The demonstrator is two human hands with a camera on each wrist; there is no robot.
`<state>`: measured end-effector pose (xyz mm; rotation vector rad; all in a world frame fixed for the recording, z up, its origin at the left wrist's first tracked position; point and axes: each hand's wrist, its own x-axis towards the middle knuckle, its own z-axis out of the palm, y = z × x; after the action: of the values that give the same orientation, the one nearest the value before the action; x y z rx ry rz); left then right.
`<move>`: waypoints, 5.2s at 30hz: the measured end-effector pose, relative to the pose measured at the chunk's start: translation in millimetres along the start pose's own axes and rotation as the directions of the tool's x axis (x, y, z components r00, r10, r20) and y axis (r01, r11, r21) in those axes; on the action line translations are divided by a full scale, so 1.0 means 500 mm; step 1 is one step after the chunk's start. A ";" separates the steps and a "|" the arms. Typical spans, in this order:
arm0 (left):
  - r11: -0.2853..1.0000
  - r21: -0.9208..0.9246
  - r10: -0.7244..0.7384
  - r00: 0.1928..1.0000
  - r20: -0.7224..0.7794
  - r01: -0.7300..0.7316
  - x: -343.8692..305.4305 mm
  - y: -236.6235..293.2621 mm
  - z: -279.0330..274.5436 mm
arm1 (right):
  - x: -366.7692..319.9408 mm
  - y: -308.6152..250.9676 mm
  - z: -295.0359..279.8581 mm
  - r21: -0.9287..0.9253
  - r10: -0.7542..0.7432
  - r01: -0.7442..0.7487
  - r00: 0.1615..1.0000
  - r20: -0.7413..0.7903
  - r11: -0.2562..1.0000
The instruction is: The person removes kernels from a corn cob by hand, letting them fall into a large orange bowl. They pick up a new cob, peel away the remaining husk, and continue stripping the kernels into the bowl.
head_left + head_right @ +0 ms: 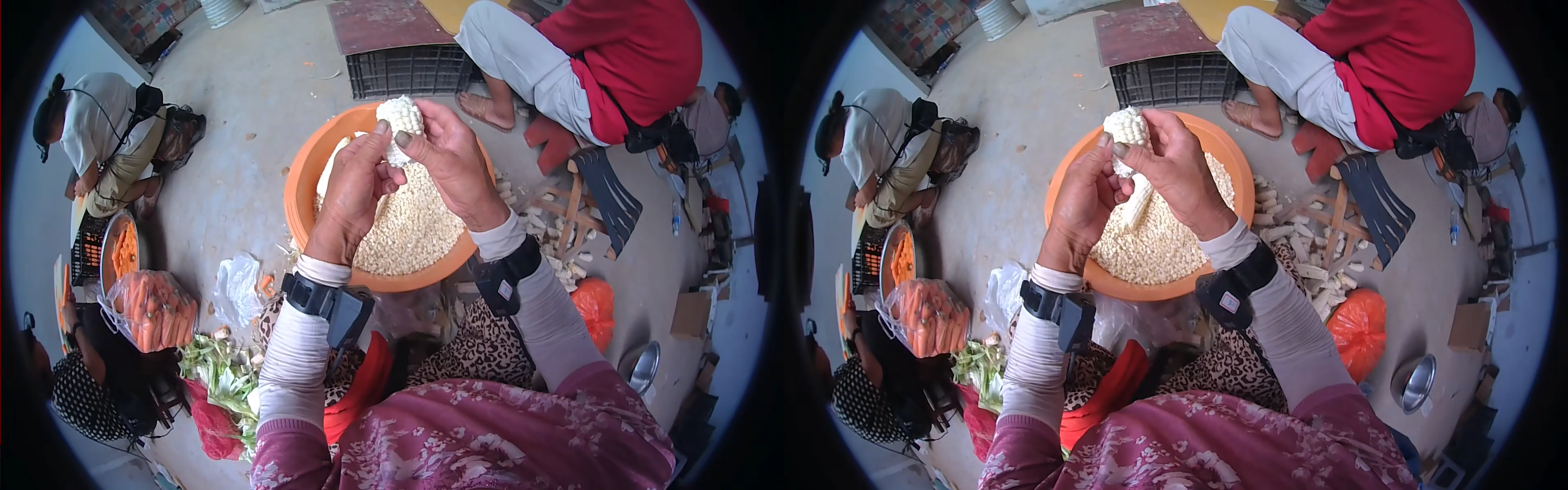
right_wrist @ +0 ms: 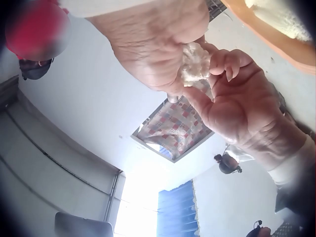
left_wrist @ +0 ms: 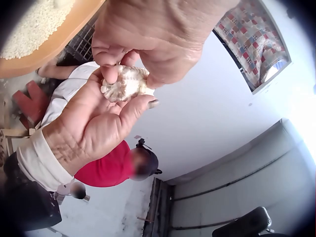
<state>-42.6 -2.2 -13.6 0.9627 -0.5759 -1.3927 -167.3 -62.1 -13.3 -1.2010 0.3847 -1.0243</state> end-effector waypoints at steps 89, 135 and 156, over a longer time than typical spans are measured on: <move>0.959 -0.249 0.122 0.989 -0.080 -0.138 0.015 -0.027 0.001 | -0.020 0.005 0.007 -0.348 0.241 -0.171 0.956 0.167 0.922; 0.984 -0.097 0.136 0.984 -0.113 -0.147 0.019 -0.019 -0.002 | -0.021 -0.016 0.014 -0.292 0.345 -0.292 0.927 0.149 0.911; 0.979 -0.058 0.189 0.973 -0.130 -0.197 0.018 -0.023 0.000 | -0.021 -0.017 0.017 -0.354 0.353 -0.294 0.929 0.112 0.888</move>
<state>-47.6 -9.9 -25.1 0.9046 -0.5095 -1.1637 -170.5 -48.5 -5.3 -1.4575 0.6162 -0.5694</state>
